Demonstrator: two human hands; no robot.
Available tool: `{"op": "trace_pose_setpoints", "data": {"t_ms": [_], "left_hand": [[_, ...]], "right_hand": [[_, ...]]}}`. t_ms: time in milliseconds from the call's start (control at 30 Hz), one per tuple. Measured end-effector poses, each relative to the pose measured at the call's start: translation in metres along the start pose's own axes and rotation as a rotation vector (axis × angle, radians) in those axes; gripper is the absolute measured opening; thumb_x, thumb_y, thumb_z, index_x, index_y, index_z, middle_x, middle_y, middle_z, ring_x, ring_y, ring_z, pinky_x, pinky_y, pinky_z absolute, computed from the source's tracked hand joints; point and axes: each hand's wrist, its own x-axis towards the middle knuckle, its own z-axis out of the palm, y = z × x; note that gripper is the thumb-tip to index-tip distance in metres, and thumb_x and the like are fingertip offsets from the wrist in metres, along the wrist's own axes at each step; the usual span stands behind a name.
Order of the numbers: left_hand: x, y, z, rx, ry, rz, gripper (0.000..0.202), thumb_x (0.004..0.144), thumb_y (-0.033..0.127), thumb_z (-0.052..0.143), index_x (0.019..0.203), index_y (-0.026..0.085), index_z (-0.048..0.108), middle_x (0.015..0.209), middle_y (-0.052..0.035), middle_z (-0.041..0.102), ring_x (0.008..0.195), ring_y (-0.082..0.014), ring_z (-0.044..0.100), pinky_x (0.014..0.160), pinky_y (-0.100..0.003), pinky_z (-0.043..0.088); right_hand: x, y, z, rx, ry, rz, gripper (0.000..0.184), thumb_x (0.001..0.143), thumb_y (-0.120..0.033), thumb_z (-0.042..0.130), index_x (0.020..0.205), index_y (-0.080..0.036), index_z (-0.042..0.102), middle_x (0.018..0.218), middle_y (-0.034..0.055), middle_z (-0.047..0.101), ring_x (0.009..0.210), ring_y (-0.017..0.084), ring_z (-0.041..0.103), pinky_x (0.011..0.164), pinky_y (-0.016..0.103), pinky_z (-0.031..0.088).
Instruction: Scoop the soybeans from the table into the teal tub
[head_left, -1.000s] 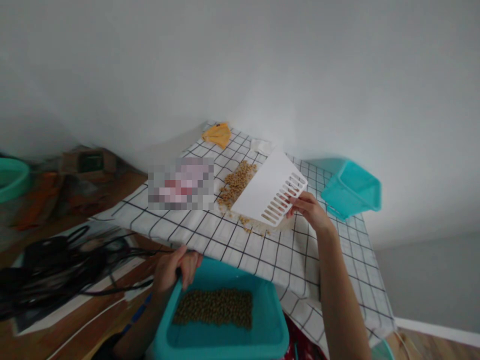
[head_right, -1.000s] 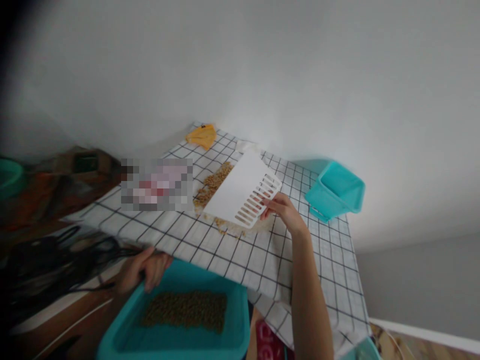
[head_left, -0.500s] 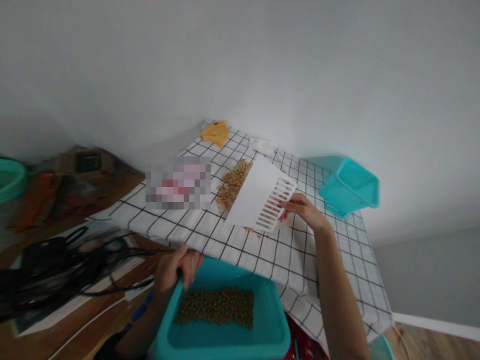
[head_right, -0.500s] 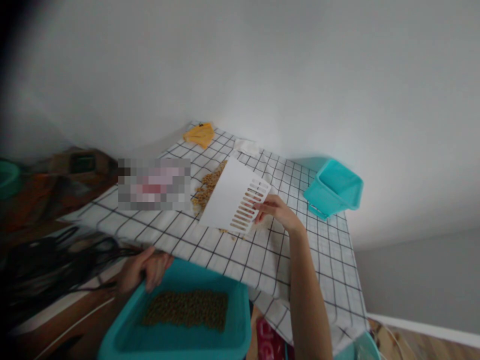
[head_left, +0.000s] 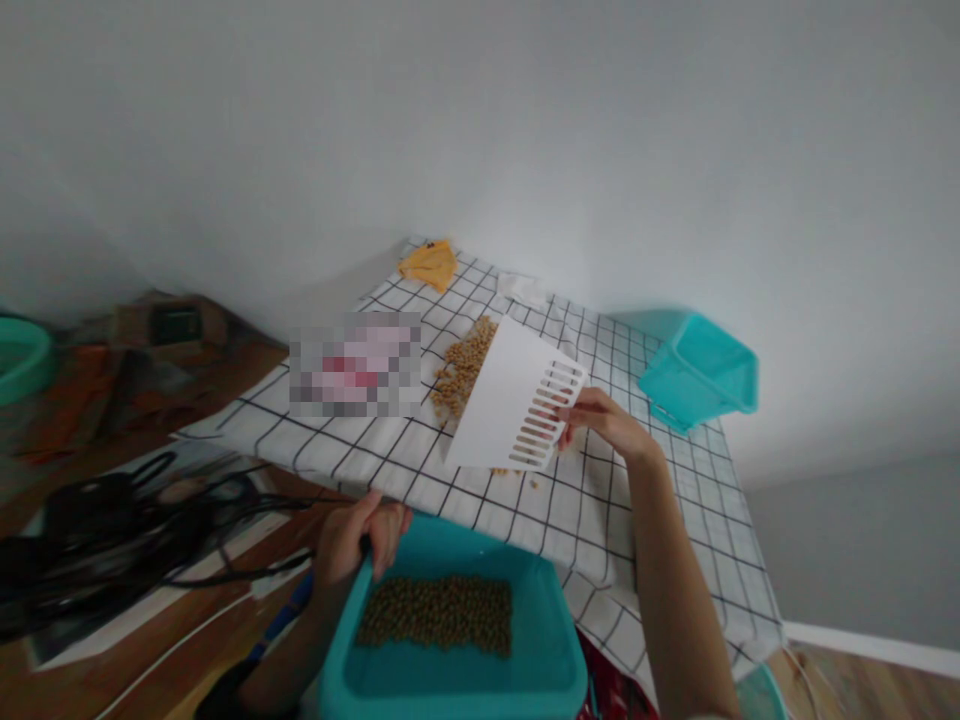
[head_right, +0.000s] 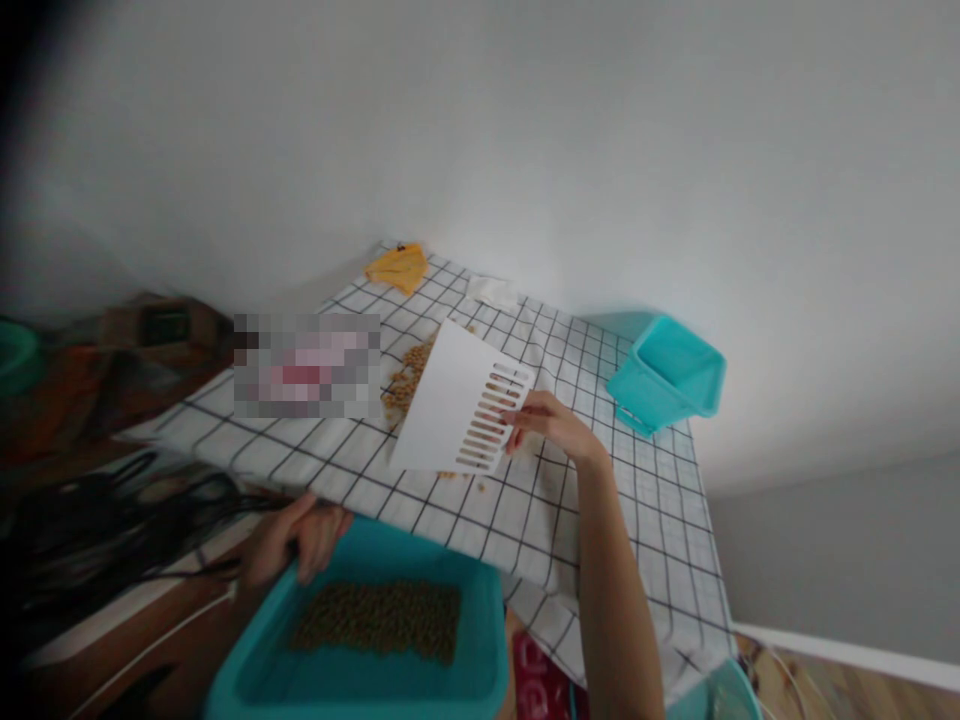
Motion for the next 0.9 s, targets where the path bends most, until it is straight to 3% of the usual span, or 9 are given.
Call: {"op": "trace_pose_setpoints", "data": {"t_ms": [267,733,900], "left_hand": [[-0.004,-0.014,0.024,0.003,0.06,0.05,0.075,0.103,0.031,0.039,0.029,0.023,0.046,0.025,0.0011,0.039,0.029,-0.0124,0.034,0.058,-0.038,0.037],[-0.006,-0.008,0.024,0.006,0.07,0.034,0.075,0.104,0.026,0.035,0.03,0.024,0.049,0.027,0.001,0.043,0.031,-0.0131,0.037,0.062,-0.039,0.039],[-0.007,-0.008,0.022,-0.001,0.078,0.031,0.075,0.104,0.026,0.037,0.031,0.024,0.049,0.027,0.0012,0.044,0.03,-0.0127,0.038,0.061,-0.038,0.039]], "right_hand": [[-0.001,-0.003,0.001,0.026,-0.043,0.014,0.024,0.088,-0.039,0.074,0.083,-0.016,0.077,0.066,0.0013,0.073,0.056,0.014,0.07,0.055,0.023,0.059],[0.001,0.002,-0.001,0.064,-0.06,0.061,0.023,0.086,-0.039,0.077,0.086,-0.015,0.078,0.07,0.0024,0.077,0.057,0.014,0.073,0.056,0.023,0.061],[0.0,0.003,0.0,0.091,-0.203,0.093,0.021,0.088,-0.036,0.076,0.092,-0.015,0.077,0.077,0.0029,0.078,0.062,0.013,0.075,0.059,0.021,0.062]]}}
